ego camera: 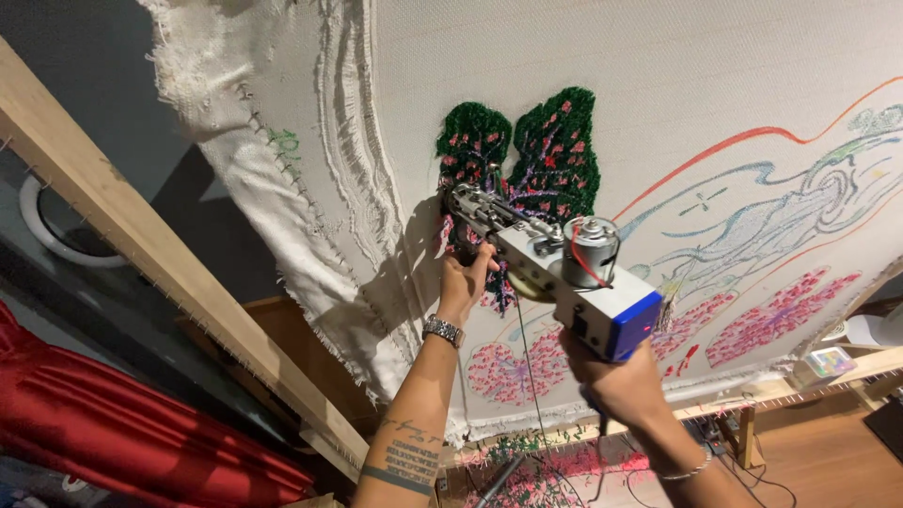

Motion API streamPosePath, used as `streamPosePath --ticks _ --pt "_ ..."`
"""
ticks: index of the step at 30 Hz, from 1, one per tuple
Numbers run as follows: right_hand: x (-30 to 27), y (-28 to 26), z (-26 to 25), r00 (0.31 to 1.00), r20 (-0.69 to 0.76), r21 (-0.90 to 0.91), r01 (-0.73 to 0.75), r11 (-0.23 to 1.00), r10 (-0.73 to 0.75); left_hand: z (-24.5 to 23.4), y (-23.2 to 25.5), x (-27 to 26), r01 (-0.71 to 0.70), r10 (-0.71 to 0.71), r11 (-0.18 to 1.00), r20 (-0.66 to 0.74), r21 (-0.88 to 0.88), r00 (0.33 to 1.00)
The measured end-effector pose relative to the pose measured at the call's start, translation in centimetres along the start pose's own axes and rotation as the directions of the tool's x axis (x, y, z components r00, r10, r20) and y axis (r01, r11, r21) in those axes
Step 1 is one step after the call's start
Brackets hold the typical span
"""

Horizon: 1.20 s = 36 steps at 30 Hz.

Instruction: Use a tufting gun to apply yarn into a canvas stretched on a frame.

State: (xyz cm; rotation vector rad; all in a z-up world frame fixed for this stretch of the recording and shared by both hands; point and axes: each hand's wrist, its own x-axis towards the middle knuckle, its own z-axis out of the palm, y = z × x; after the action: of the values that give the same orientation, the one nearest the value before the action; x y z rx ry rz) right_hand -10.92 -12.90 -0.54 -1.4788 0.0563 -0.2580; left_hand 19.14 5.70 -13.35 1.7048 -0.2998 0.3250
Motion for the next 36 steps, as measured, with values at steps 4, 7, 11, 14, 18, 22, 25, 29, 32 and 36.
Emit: streamPosePath --ticks 4,7,11,14,18,22,25,29,32,36 --pt "0.1 0.0 2.3 0.998 -0.04 -0.128 0.048 0.991 -0.054 -0.5 3.4 0.6 0.156 -0.151 0.983 -0.059 0.093 0.987" --pt "0.0 -0.7 3.4 0.995 -0.021 -0.067 0.092 0.993 -0.094 -1.0 7.1 -0.1 0.287 -0.287 0.958 -0.038 -0.014 0.957" --pt "0.3 -0.7 3.4 0.992 -0.016 -0.101 0.122 0.987 -0.124 -0.3 5.4 0.8 0.149 -0.143 0.987 -0.098 0.057 0.985" --pt "0.7 -0.3 3.6 0.996 -0.042 -0.031 0.075 0.997 -0.076 0.4 2.5 2.2 0.002 -0.005 1.0 -0.101 -0.03 0.995" --pt "0.4 -0.4 3.7 0.994 -0.068 -0.086 0.075 0.994 -0.08 0.3 2.7 2.5 -0.095 0.088 0.987 -0.057 -0.133 0.994" --pt "0.3 -1.2 4.1 0.998 -0.065 -0.027 0.001 1.0 -0.003 0.4 1.3 3.1 -0.044 0.036 0.988 -0.054 -0.15 0.998" --pt "0.1 -1.8 4.3 0.996 -0.089 -0.046 -0.008 0.999 0.004 0.4 1.9 3.1 -0.023 0.011 0.971 -0.053 -0.238 0.999" --pt "-0.1 -2.2 4.3 0.995 -0.081 -0.012 -0.064 0.998 0.062 -1.0 6.6 1.5 0.055 -0.064 0.992 -0.075 -0.116 0.995" --pt "0.0 -1.6 3.4 0.991 -0.096 -0.005 -0.096 0.995 0.095 -1.1 5.5 1.2 0.035 -0.039 0.998 -0.07 -0.057 0.997" --pt "0.0 -1.1 0.9 0.989 -0.126 -0.028 -0.086 0.996 0.082 -1.2 4.1 0.4 0.049 -0.011 0.965 0.144 -0.259 0.99"
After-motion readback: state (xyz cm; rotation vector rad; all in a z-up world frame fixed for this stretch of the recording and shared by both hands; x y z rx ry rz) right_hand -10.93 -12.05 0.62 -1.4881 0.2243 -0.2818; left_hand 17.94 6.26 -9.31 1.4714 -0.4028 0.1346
